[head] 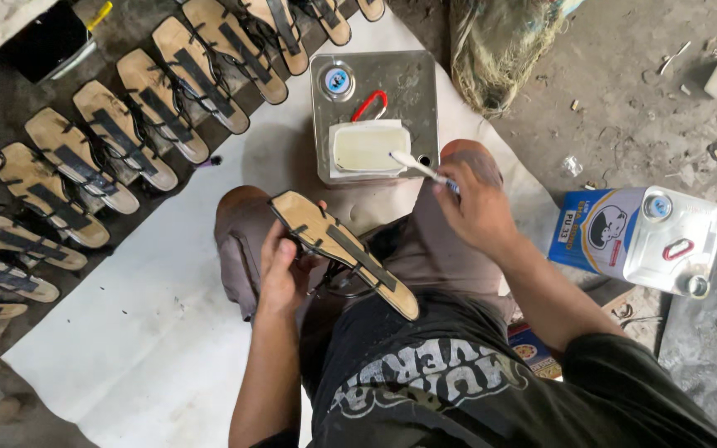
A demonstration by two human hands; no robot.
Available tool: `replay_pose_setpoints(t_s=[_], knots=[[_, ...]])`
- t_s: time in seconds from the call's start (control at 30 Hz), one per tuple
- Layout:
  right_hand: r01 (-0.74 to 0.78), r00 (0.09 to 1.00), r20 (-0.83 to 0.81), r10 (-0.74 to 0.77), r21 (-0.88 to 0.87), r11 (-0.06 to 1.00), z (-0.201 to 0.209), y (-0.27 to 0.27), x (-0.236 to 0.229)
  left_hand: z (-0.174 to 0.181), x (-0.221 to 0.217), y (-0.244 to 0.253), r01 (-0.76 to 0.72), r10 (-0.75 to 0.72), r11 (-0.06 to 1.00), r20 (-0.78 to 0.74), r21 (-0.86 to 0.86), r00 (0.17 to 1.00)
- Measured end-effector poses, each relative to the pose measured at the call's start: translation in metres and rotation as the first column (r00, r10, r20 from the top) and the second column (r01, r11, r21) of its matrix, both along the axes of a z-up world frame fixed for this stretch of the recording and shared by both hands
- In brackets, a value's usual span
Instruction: The person sits on the floor and applies a white adhesive to the straps of a wooden sandal using a toothbrush. They repeatedly dip the brush into a container and spread the glue along the black straps, then place the finished sandal on a nearby shelf.
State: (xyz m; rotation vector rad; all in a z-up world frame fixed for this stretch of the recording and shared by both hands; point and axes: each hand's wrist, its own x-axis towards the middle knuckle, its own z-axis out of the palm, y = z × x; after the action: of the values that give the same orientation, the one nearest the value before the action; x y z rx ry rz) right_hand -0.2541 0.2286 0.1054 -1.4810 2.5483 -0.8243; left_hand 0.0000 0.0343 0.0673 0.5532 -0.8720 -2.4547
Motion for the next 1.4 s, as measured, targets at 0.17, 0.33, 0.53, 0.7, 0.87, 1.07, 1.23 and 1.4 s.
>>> replay_pose_setpoints(t_s=[0.17,0.33,0.53,0.7,0.87,1.07,1.23,1.4], knots=[[-0.109,0.986,-0.133,0.103,-0.037,0.993,0.015,-0.021,-0.016,-0.004,0.004,0.014,-0.064,0.067,0.983,0.015,-0.173,0.998],[-0.076,0.973,-0.204,0.112,0.177,0.981,0.005,-0.051,-0.025,0.002,0.004,0.018,-0.171,0.199,0.895,0.025,-0.412,0.980],[-0.126,0.884,-0.400,0.241,0.292,0.948,0.000,-0.071,-0.030,0.019,-0.001,0.027,-0.202,0.291,0.749,0.038,-0.631,0.956],[-0.127,0.936,-0.303,0.179,0.185,0.974,0.023,-0.035,-0.029,0.028,-0.001,0.025,-0.218,0.386,0.597,0.037,-0.772,0.922],[-0.075,0.983,-0.134,0.123,0.316,0.946,0.047,-0.006,-0.025,0.029,-0.007,0.023,-0.132,0.467,0.348,0.049,-0.928,0.883],[-0.080,0.751,0.640,0.165,-0.160,0.984,0.042,0.017,0.020,0.024,-0.016,0.031,-0.141,0.403,0.083,-0.096,-0.987,0.910],[0.102,0.396,0.893,0.216,-0.276,0.956,0.023,0.018,0.056,0.027,-0.014,0.038,-0.134,0.326,-0.020,-0.133,-0.991,0.936],[0.008,0.651,0.713,0.260,-0.349,0.937,0.028,0.008,0.060,0.035,-0.015,0.044,-0.140,0.308,-0.064,-0.153,-0.988,0.939]])
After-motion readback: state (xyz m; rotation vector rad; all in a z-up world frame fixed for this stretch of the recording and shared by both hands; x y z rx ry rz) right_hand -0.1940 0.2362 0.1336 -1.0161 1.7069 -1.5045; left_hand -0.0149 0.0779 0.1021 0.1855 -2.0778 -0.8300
